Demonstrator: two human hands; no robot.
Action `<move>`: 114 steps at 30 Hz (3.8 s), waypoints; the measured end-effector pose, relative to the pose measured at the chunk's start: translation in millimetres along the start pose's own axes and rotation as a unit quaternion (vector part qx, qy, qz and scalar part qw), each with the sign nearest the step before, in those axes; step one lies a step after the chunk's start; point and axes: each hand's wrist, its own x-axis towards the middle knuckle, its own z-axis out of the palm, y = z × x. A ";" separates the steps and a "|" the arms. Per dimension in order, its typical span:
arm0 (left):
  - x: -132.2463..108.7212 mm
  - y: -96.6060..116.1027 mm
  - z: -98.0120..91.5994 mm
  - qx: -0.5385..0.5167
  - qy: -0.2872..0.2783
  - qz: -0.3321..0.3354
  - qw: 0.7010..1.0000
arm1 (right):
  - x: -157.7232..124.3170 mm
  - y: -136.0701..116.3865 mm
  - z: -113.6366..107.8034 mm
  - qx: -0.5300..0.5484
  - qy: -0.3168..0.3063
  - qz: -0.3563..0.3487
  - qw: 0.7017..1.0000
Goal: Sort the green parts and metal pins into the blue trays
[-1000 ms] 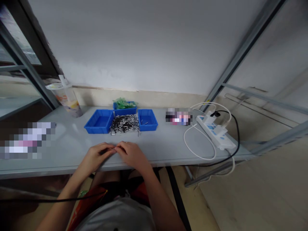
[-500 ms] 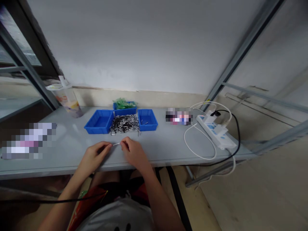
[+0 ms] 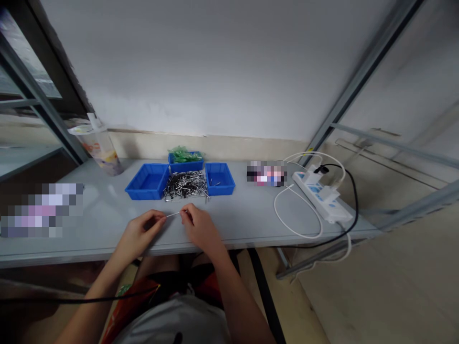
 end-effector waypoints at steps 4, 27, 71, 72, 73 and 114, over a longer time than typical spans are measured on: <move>-2.3 -0.4 -1.8 -0.015 0.034 -0.002 0.999 | -1.5 -0.6 -0.2 -0.025 -0.036 -0.018 0.999; 0.2 -3.1 1.1 -0.012 -0.042 0.038 0.998 | -2.4 -4.2 0.6 -0.037 -0.071 -0.044 0.996; 1.8 2.7 -4.1 -0.046 0.036 -0.009 0.998 | -2.4 -1.4 0.1 -0.053 -0.071 -0.045 0.995; 1.6 2.9 -4.2 -0.049 0.041 -0.011 0.998 | -2.5 -1.4 0.3 -0.059 -0.076 -0.051 0.994; 1.4 3.1 -4.2 -0.051 0.045 -0.013 0.998 | -2.7 -1.4 0.5 -0.064 -0.080 -0.057 0.993; 0.8 -2.1 -1.0 -0.010 -0.009 0.031 0.999 | -1.6 -3.6 0.5 -0.035 -0.072 -0.031 0.996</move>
